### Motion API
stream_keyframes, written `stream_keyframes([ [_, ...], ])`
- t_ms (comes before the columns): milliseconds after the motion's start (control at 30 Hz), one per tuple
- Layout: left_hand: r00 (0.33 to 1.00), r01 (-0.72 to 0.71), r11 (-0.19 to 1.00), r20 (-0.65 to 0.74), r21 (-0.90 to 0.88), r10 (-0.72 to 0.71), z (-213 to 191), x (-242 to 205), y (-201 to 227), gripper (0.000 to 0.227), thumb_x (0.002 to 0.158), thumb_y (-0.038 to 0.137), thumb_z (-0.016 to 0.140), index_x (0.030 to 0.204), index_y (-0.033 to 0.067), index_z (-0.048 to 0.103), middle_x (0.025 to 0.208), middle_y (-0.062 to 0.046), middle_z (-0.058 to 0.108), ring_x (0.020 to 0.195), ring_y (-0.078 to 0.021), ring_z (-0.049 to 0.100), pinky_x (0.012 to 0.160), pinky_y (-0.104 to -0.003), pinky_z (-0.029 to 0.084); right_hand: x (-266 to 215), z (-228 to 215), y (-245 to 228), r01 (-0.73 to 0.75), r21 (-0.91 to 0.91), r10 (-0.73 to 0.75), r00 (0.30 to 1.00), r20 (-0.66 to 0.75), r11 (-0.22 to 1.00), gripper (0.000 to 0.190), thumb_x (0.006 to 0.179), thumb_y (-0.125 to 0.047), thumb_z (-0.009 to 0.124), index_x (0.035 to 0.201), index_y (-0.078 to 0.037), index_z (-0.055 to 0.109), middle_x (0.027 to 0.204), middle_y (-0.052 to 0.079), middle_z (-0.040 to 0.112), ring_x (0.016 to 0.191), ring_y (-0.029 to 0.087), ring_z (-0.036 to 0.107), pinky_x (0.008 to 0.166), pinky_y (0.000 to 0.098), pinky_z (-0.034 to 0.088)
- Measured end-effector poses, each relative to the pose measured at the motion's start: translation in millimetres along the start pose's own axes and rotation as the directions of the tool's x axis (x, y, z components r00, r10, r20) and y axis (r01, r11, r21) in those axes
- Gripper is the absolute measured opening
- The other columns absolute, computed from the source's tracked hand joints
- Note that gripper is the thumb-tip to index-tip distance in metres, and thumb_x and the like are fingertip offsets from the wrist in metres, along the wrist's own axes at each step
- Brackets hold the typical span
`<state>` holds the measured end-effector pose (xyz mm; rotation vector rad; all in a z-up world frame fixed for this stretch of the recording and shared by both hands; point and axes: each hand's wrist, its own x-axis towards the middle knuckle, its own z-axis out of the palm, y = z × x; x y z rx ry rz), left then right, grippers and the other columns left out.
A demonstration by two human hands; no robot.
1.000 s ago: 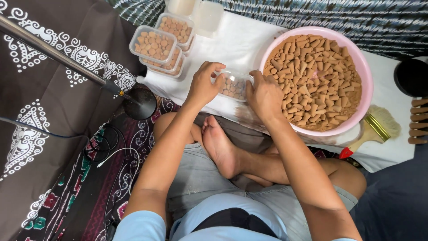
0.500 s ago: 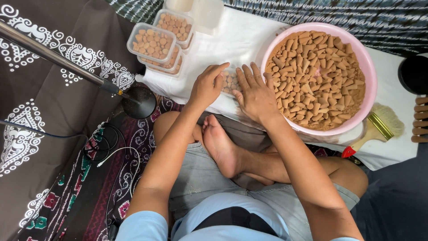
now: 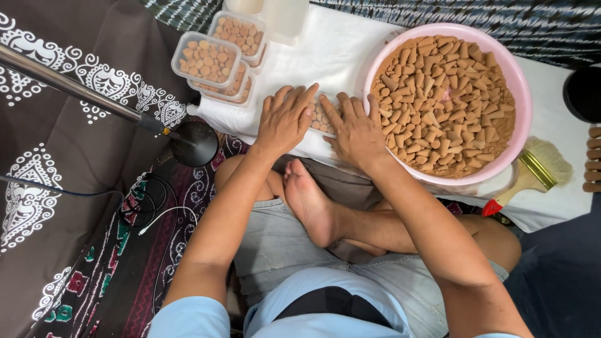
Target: The person picks up small brown conical objects from a large bowl and places them into smaller clear plastic containers. The person then uses a brush to clean the containers and organizes them on a white surface.
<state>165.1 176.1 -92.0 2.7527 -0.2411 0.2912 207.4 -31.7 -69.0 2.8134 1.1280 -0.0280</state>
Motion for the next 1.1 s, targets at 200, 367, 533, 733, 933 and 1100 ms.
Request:
stream_keyframes([
  [200, 0.822, 0.170, 0.599, -0.223, -0.783, -0.524, 3.9, -29.4, 53.6, 0.065, 0.106, 0.023, 0.056, 0.161, 0.0114, 0.023, 0.143, -0.026, 0.046, 0.114, -0.0384, 0.065, 0.089, -0.044, 0.058, -21.9, -16.1, -12.2, -0.008, 0.209, 0.085, 0.929, -0.360, 0.978, 0.095, 0.085, -0.050, 0.077, 0.162, -0.013, 0.035, 0.129, 0.015, 0.054, 0.111, 0.030, 0.054, 0.104, 0.0524, 0.024],
  [367, 0.814, 0.037, -0.067, 0.069, -0.997, -0.577, -29.7, -51.4, 130.5, 0.078, 0.104, 0.026, 0.056, 0.164, 0.0171, 0.006, 0.156, -0.036, 0.026, 0.143, -0.0517, 0.033, 0.113, -0.063, 0.035, -75.8, -60.4, -47.8, 0.009, 0.301, 0.128, 0.893, -0.431, 0.954, 0.109, 0.075, -0.037, 0.089, 0.163, -0.010, 0.030, 0.138, 0.019, 0.049, 0.112, 0.034, 0.054, 0.097, 0.0496, 0.030],
  [533, 0.739, 0.028, -0.389, 0.281, -0.921, -0.613, -2.4, -75.8, 116.6, 0.054, 0.096, 0.014, 0.068, 0.145, 0.0097, 0.045, 0.132, -0.016, 0.061, 0.113, -0.0322, 0.067, 0.090, -0.050, 0.061, -170.6, -72.4, -9.7, 0.195, 0.628, 0.156, 0.874, -0.460, 0.753, 0.102, 0.076, -0.016, 0.085, 0.160, -0.002, 0.028, 0.156, 0.032, 0.039, 0.132, 0.053, 0.050, 0.092, 0.0537, 0.042],
  [733, 0.883, 0.152, -0.561, 0.367, -0.814, -0.293, -42.0, -104.8, 133.1, 0.079, 0.092, 0.015, 0.068, 0.159, 0.0089, 0.027, 0.136, -0.013, 0.055, 0.115, -0.0194, 0.059, 0.097, -0.033, 0.051, -284.7, -41.8, 103.0, -0.428, 0.163, 0.440, 0.696, -0.567, 0.889, 0.054, 0.084, 0.012, 0.071, 0.138, 0.009, 0.066, 0.127, 0.026, 0.058, 0.112, 0.042, 0.058, 0.098, 0.0467, 0.047],
  [933, 0.868, 0.076, -0.728, 0.405, -0.682, -0.289, -42.5, -100.7, 167.5, 0.048, 0.101, 0.019, 0.056, 0.147, 0.0079, 0.049, 0.140, -0.009, 0.056, 0.118, -0.0168, 0.056, 0.099, -0.032, 0.044, -310.1, 22.5, 160.3, -0.519, -0.061, 0.503, 0.847, -0.173, 0.853, 0.080, 0.080, -0.011, 0.072, 0.157, -0.025, 0.054, 0.167, 0.024, 0.033, 0.152, 0.046, 0.026, 0.098, 0.0589, 0.042],
  [1100, 0.788, 0.039, -0.658, 0.428, -0.752, -0.442, -33.4, -102.0, 174.3, 0.017, 0.099, 0.024, 0.061, 0.102, 0.0165, 0.046, 0.110, -0.006, 0.060, 0.096, -0.0166, 0.063, 0.084, -0.034, 0.052, -307.2, 8.9, 180.4, -0.453, -0.101, 0.342, 0.785, -0.517, 0.886, 0.049, 0.078, 0.000, 0.074, 0.125, -0.013, 0.073, 0.141, 0.005, 0.067, 0.127, 0.026, 0.065, 0.092, 0.0370, 0.046],
])
